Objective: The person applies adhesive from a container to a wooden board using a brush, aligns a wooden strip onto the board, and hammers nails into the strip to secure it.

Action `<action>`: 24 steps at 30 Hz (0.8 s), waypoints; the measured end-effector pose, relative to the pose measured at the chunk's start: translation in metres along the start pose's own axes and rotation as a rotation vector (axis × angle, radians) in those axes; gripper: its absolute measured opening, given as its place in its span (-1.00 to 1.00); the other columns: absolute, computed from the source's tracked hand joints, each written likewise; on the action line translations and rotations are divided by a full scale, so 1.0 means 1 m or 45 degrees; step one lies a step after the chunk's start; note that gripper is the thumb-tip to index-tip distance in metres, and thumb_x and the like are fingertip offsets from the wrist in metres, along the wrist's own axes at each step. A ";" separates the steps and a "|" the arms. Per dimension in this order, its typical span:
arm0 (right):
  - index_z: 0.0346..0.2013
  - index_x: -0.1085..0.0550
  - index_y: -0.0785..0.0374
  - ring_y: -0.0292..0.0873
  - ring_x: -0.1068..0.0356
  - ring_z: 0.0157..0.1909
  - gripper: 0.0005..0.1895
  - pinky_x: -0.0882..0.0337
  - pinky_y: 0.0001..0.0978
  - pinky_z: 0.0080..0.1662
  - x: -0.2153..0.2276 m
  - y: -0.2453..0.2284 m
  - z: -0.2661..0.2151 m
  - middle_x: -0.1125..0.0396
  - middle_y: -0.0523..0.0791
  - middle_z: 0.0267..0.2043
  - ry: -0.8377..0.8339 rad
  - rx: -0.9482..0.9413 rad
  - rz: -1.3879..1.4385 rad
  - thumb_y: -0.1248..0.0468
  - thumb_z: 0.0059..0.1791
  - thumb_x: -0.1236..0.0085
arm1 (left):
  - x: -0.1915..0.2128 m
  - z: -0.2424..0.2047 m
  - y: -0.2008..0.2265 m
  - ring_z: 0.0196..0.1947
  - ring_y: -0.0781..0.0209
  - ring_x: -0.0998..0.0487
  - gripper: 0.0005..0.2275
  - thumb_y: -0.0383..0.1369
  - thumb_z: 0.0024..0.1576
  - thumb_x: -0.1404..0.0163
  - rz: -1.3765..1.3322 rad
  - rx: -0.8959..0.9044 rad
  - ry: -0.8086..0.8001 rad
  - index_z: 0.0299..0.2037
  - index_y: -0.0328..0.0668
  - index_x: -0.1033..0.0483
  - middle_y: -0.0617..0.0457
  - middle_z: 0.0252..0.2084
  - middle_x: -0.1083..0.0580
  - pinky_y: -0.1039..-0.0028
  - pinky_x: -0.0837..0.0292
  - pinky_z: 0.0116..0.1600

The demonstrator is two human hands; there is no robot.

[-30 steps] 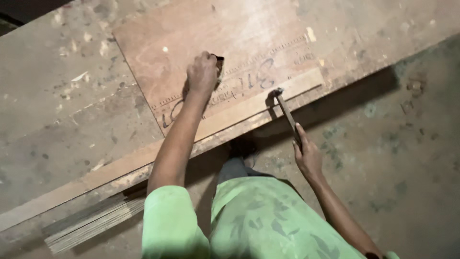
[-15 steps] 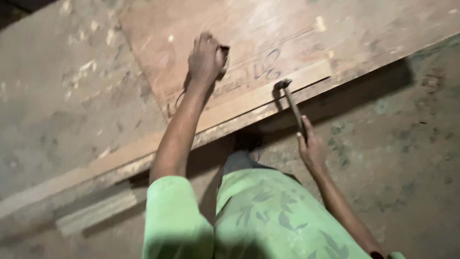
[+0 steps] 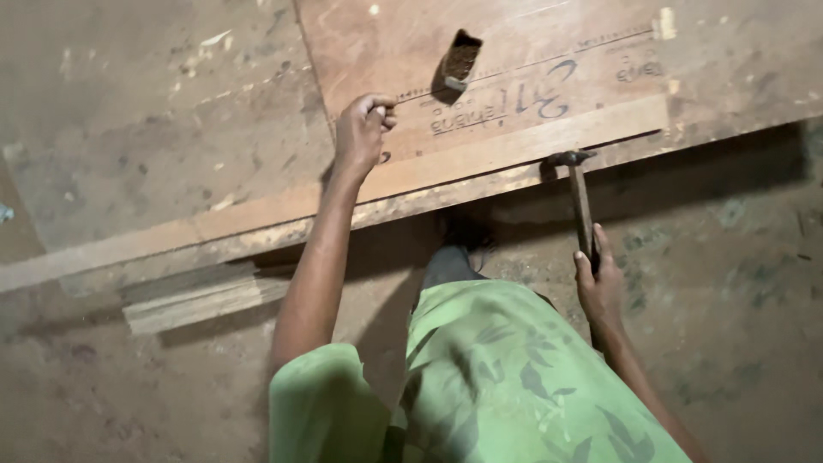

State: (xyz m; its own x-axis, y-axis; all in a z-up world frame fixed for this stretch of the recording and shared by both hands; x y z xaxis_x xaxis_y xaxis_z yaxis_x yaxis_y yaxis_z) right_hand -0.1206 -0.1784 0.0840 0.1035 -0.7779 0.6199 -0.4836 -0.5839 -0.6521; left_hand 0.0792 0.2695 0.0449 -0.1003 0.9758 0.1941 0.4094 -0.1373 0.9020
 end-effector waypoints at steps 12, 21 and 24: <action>0.44 -0.24 0.16 -0.21 -0.27 -0.45 -0.40 -0.33 -0.31 -0.35 -0.020 -0.005 -0.022 -0.30 -0.10 -0.43 -0.051 0.125 0.082 0.26 0.08 -0.06 | -0.040 -0.072 -0.032 -0.26 0.25 -0.61 -0.84 -0.46 0.13 -0.13 0.150 -0.250 0.151 -0.10 -0.15 -0.63 0.01 -0.18 -0.61 0.45 -0.52 -0.11; 0.46 -0.19 0.17 -0.23 -0.31 -0.44 -0.36 -0.36 -0.33 -0.33 -0.028 -0.033 -0.032 -0.31 -0.10 -0.43 -0.071 0.231 0.068 0.26 0.07 -0.07 | -0.087 -0.066 -0.041 0.12 0.09 -0.47 -0.92 -0.28 0.09 -0.12 0.567 -0.432 0.311 -0.25 0.04 -0.61 0.11 -0.02 -0.56 -0.20 0.27 0.43; 0.45 -0.19 0.17 -0.24 -0.32 -0.44 -0.37 -0.37 -0.33 -0.34 -0.031 -0.048 -0.033 -0.34 -0.12 -0.41 -0.105 0.246 0.095 0.24 0.07 -0.06 | -0.097 -0.059 -0.053 0.33 0.10 -0.28 -0.89 -0.24 0.12 -0.11 0.748 -0.377 0.258 -0.19 0.11 -0.61 0.17 0.14 -0.47 -0.29 0.34 0.41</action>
State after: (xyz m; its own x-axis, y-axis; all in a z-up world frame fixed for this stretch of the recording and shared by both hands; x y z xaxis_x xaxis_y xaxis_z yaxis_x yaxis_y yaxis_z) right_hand -0.1294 -0.1180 0.1107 0.1480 -0.8322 0.5344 -0.3180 -0.5517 -0.7710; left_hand 0.0137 0.1725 0.0006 -0.1167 0.6784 0.7254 0.1858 -0.7026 0.6869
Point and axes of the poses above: each hand's wrist, its own z-axis towards the middle knuckle, its own x-axis out of the back of the hand, y = z × x, the point moved 6 cm from there along z, towards the middle knuckle
